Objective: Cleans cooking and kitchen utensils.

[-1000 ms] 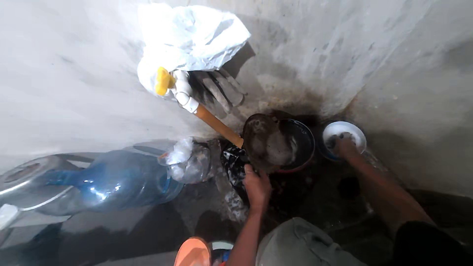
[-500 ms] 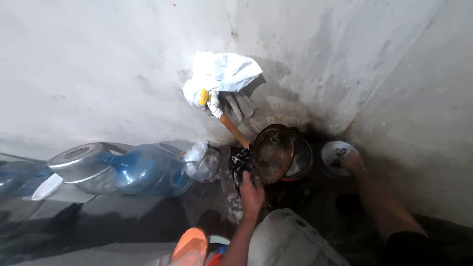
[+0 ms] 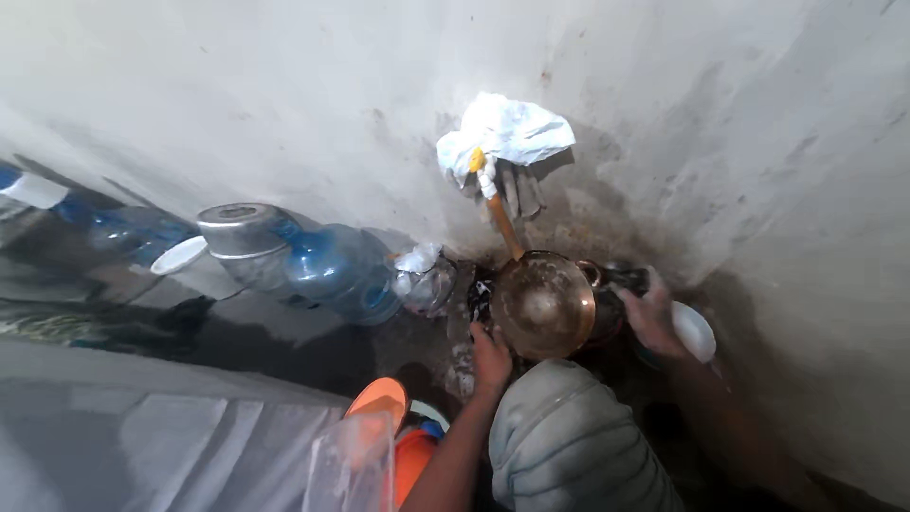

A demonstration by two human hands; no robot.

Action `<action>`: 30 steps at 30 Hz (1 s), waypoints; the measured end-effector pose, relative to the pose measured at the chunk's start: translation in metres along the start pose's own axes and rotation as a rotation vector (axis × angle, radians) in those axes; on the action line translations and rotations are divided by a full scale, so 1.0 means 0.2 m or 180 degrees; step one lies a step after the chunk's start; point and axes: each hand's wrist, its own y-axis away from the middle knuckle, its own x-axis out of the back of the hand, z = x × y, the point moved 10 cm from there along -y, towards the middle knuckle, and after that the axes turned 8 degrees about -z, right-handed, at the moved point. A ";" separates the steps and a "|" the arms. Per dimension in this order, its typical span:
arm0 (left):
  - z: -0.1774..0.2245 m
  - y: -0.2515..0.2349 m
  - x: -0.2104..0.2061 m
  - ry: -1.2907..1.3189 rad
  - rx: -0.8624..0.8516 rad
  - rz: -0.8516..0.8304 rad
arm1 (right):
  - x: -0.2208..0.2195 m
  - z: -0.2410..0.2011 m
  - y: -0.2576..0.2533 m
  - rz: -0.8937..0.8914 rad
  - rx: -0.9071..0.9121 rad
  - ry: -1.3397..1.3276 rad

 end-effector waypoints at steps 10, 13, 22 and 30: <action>0.06 0.15 0.10 -0.0389 0.0016 -0.0111 | -0.97 -0.31 -0.03 -0.0499 0.1317 0.2017; 0.06 0.16 0.12 -0.0199 -0.0011 -0.0015 | -1.23 -0.32 0.12 -0.0922 0.1259 0.1392; -0.13 0.14 0.46 0.0098 -0.0064 0.0465 | -1.27 -0.15 0.25 -0.2191 0.2285 0.3071; -0.08 0.17 0.33 0.0107 -0.0251 0.0121 | -1.24 -0.39 0.01 -0.0481 0.1730 0.2387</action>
